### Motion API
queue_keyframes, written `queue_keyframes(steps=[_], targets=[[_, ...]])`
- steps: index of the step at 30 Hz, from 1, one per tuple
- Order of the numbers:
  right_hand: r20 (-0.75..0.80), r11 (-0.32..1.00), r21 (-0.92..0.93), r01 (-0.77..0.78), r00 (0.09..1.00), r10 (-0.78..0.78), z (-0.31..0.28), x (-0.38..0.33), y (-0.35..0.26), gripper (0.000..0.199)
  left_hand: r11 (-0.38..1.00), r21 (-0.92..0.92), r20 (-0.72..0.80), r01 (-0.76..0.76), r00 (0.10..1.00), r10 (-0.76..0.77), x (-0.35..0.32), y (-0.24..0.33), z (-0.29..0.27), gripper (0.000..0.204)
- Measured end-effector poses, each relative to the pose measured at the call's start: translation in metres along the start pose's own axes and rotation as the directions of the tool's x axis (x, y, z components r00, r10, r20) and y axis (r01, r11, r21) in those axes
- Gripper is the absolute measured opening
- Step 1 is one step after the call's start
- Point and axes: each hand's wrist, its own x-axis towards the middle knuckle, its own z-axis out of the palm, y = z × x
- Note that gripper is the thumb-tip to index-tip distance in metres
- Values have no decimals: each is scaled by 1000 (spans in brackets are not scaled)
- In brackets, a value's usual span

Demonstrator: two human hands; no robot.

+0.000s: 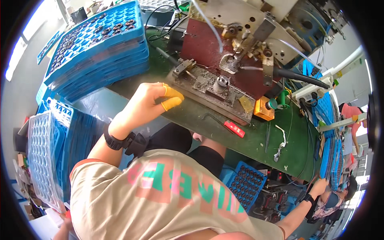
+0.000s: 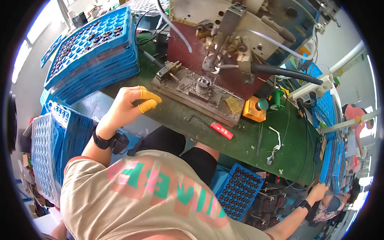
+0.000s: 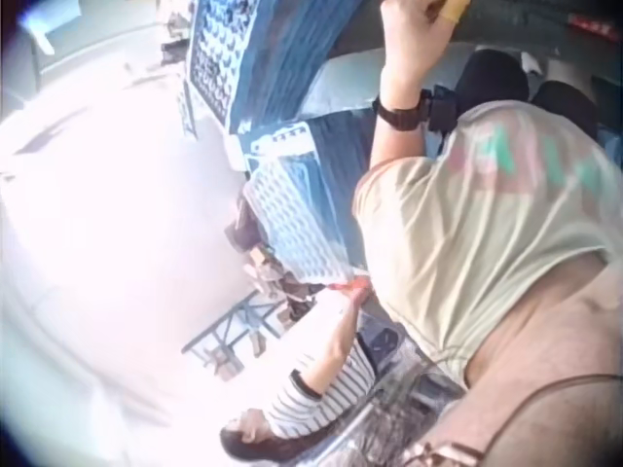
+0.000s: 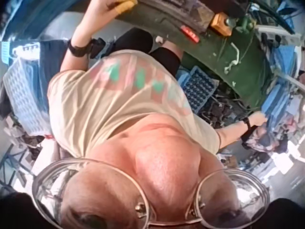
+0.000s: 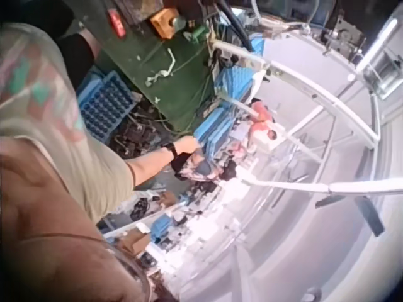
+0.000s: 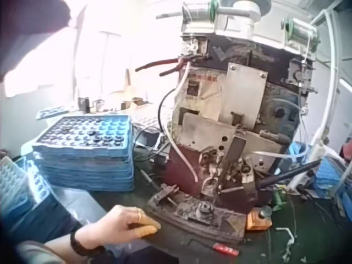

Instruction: Using pliers and small hand tools to adjust or repair a component feeding machine on a factory floor.

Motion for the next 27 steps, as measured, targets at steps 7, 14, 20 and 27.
queue_keyframes(steps=[7, 14, 20, 27], targets=[[-279, 804, 594, 10, 941, 194, -91, -27, -26, 37, 999, -42, 6, 34, 999, -34, -2, 1, -6, 13], [98, -616, 672, -412, 873, -477, -272, -158, -206, 21, 853, -500, 178, -151, 946, 272, 25, 32, 45, 26], [-34, -435, 563, -703, 506, -862, -354, -201, -320, 27, 494, -738, 606, 461, 773, 184, 13, 28, 27, 92], [-340, -116, 278, -954, 15, -940, -394, -209, -378, 42, 173, -900, 397, 401, 916, -58, -15, -14, 17, 75]])
